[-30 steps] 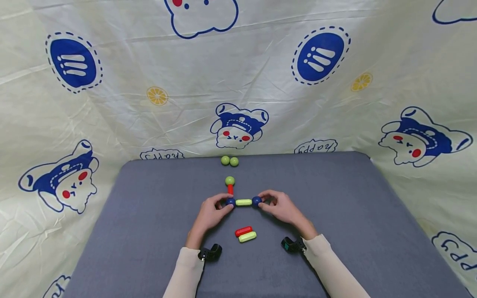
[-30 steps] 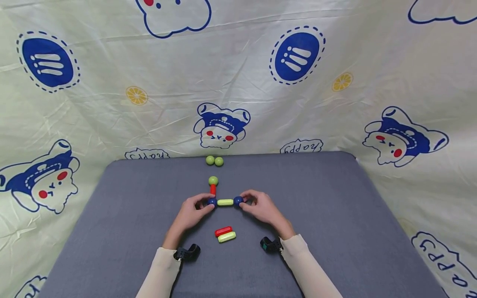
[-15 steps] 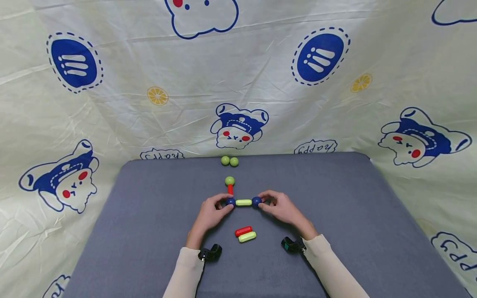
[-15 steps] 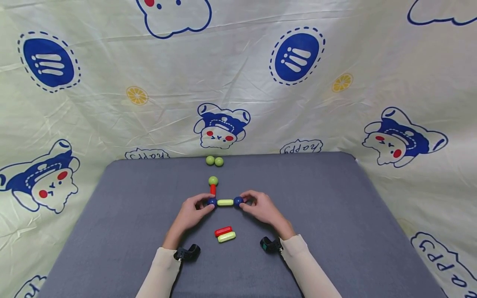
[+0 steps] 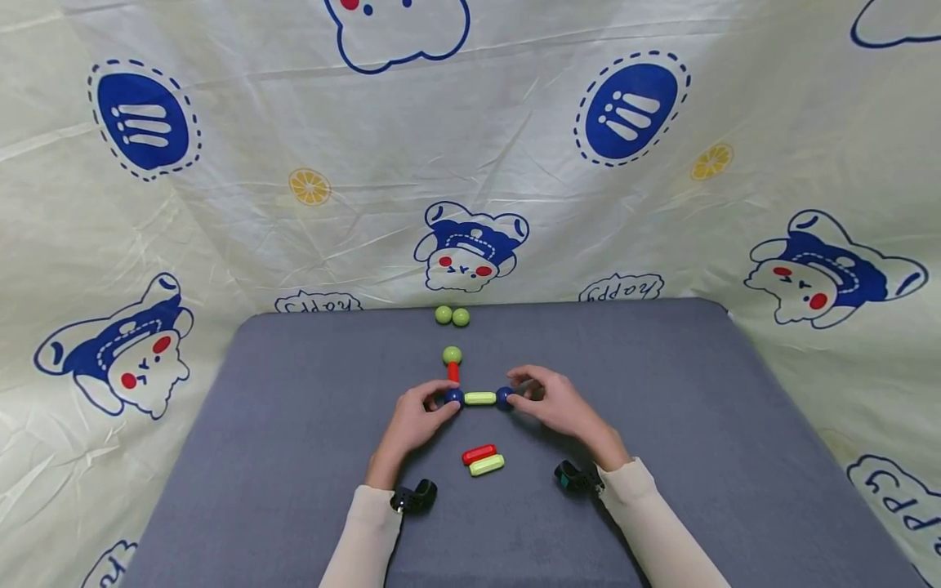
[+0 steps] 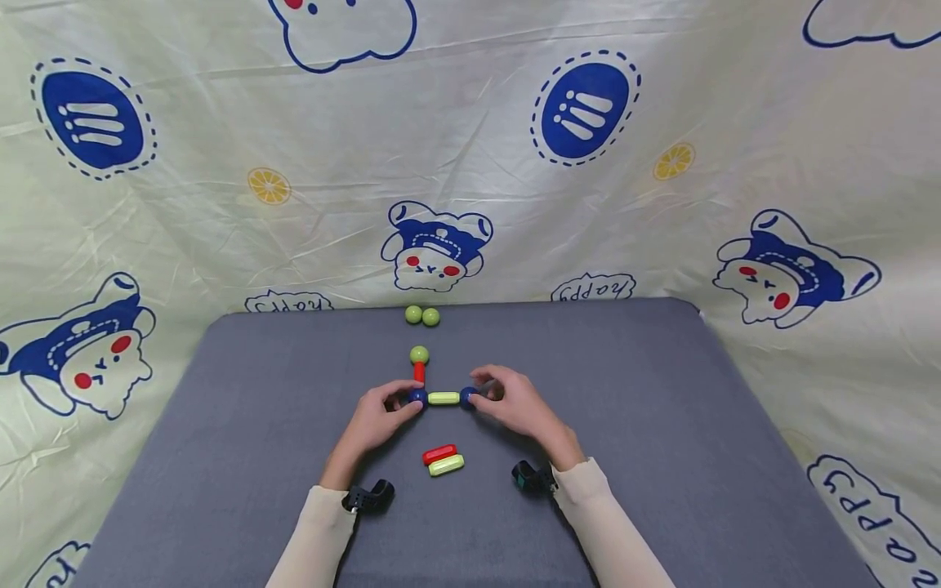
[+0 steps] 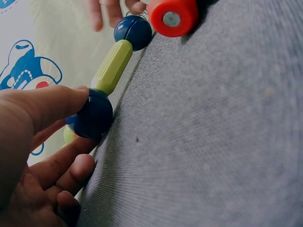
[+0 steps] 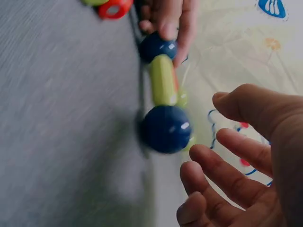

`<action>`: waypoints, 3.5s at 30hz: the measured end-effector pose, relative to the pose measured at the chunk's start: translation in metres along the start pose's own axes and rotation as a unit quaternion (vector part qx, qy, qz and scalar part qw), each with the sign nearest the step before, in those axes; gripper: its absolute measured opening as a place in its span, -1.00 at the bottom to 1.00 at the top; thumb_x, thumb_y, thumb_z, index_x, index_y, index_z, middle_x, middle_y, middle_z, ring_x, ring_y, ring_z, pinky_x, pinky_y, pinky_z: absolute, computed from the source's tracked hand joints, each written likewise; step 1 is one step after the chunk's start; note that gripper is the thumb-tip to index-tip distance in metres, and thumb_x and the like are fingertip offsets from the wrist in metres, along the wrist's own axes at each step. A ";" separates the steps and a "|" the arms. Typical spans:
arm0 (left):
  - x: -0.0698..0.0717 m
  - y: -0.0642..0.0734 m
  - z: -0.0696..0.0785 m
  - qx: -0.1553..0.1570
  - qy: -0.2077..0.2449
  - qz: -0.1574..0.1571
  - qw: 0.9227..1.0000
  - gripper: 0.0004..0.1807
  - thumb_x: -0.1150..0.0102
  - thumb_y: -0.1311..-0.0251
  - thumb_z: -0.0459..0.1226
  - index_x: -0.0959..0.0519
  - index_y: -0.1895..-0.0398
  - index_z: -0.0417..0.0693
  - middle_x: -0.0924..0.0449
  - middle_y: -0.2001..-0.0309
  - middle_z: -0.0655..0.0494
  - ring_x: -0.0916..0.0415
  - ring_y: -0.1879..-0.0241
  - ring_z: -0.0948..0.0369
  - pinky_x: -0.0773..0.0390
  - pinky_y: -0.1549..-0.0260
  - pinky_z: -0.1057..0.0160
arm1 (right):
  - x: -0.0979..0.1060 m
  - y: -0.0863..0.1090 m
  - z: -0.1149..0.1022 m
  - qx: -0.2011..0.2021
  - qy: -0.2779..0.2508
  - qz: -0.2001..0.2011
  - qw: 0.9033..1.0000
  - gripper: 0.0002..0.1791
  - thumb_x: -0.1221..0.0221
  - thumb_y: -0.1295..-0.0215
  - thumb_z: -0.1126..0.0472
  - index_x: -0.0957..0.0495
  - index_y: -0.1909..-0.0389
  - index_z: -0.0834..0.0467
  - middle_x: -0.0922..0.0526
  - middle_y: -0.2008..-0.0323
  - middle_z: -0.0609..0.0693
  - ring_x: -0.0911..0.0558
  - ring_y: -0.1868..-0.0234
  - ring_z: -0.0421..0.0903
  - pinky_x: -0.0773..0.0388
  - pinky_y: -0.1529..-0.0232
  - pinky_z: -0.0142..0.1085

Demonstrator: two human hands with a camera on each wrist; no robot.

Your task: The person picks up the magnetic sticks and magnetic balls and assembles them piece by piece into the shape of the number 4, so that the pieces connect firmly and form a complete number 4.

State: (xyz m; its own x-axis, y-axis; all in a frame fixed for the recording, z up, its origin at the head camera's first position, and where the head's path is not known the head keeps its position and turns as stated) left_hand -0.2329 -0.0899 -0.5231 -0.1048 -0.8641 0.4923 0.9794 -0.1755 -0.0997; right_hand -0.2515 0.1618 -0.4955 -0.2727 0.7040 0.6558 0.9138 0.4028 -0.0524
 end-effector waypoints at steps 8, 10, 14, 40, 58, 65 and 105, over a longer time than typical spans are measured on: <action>0.000 -0.001 -0.001 0.004 -0.007 -0.001 1.000 -0.67 -0.39 -0.30 -0.21 -0.71 -0.12 0.06 -0.63 0.16 0.05 -0.38 0.41 0.25 -0.36 0.42 0.33 | -0.004 0.007 -0.037 0.060 0.005 -0.041 0.997 -0.49 -0.36 -0.37 0.07 -0.56 -0.25 0.19 -0.66 -0.01 0.10 -0.61 0.07 -0.05 -0.59 0.14 -0.25; 0.000 -0.002 -0.001 0.000 -0.009 -0.001 1.000 -0.68 -0.39 -0.30 -0.21 -0.71 -0.11 0.06 -0.62 0.18 0.05 -0.38 0.42 0.25 -0.36 0.42 0.33 | -0.010 0.009 -0.043 0.074 0.004 -0.065 0.995 -0.51 -0.36 -0.37 0.07 -0.57 -0.23 0.19 -0.66 0.03 0.10 -0.60 0.10 -0.07 -0.57 0.18 -0.28; 0.001 -0.002 -0.001 -0.010 -0.007 0.002 1.000 -0.69 -0.39 -0.31 -0.21 -0.71 -0.10 0.05 -0.63 0.22 0.04 -0.37 0.43 0.26 -0.35 0.43 0.32 | -0.025 0.011 -0.047 0.087 0.010 -0.113 0.990 -0.54 -0.35 -0.37 0.04 -0.60 -0.19 0.17 -0.67 0.04 0.06 -0.61 0.13 -0.15 -0.58 0.14 -0.30; 0.000 -0.002 -0.002 -0.019 -0.013 0.000 1.000 -0.67 -0.38 -0.31 -0.20 -0.70 -0.12 0.02 -0.64 0.20 0.05 -0.39 0.43 0.28 -0.38 0.42 0.32 | -0.056 0.016 -0.045 0.081 0.042 -0.186 0.978 -0.89 -0.32 -0.37 0.17 -0.76 0.16 0.07 -0.65 0.26 -0.16 -0.53 0.32 -0.35 -0.53 0.24 -0.41; 0.001 0.001 -0.002 -0.012 0.000 0.006 1.000 -0.69 -0.41 -0.28 -0.23 -0.72 -0.08 0.06 -0.62 0.23 0.04 -0.38 0.43 0.26 -0.37 0.42 0.32 | -0.052 0.016 -0.045 0.056 0.023 -0.199 0.978 -0.87 -0.20 -0.50 0.15 -0.67 0.11 0.09 -0.66 0.28 -0.15 -0.51 0.38 -0.32 -0.48 0.31 -0.40; 0.001 0.000 0.000 -0.012 -0.003 0.005 1.000 -0.69 -0.40 -0.29 -0.20 -0.72 -0.08 0.05 -0.65 0.18 0.05 -0.39 0.41 0.26 -0.38 0.41 0.31 | -0.046 0.012 -0.042 0.052 0.030 -0.175 0.983 -0.86 -0.24 -0.49 0.13 -0.69 0.09 0.08 -0.68 0.25 -0.15 -0.54 0.33 -0.31 -0.51 0.25 -0.38; 0.000 0.000 0.000 -0.005 -0.002 0.001 1.000 -0.69 -0.40 -0.29 -0.20 -0.72 -0.09 0.07 -0.67 0.11 0.04 -0.40 0.40 0.26 -0.39 0.40 0.30 | 0.006 -0.038 -0.035 0.003 0.007 -0.018 1.000 -0.73 -0.26 -0.44 0.19 -0.59 -0.11 0.08 -0.70 0.09 0.06 -0.69 0.13 -0.06 -0.66 0.07 -0.11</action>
State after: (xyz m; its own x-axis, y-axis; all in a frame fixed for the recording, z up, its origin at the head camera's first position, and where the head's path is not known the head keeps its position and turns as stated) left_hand -0.2330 -0.0900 -0.5227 -0.1022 -0.8629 0.4950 0.9779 -0.1784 -0.1090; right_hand -0.2772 0.1302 -0.4636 -0.3019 0.6804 0.6678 0.9016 0.4314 -0.0319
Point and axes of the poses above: each hand's wrist, its own y-axis away from the middle knuckle, its own x-axis out of the back of the hand, z = x × y, the point moved 4 cm from there along -y, towards the middle knuckle
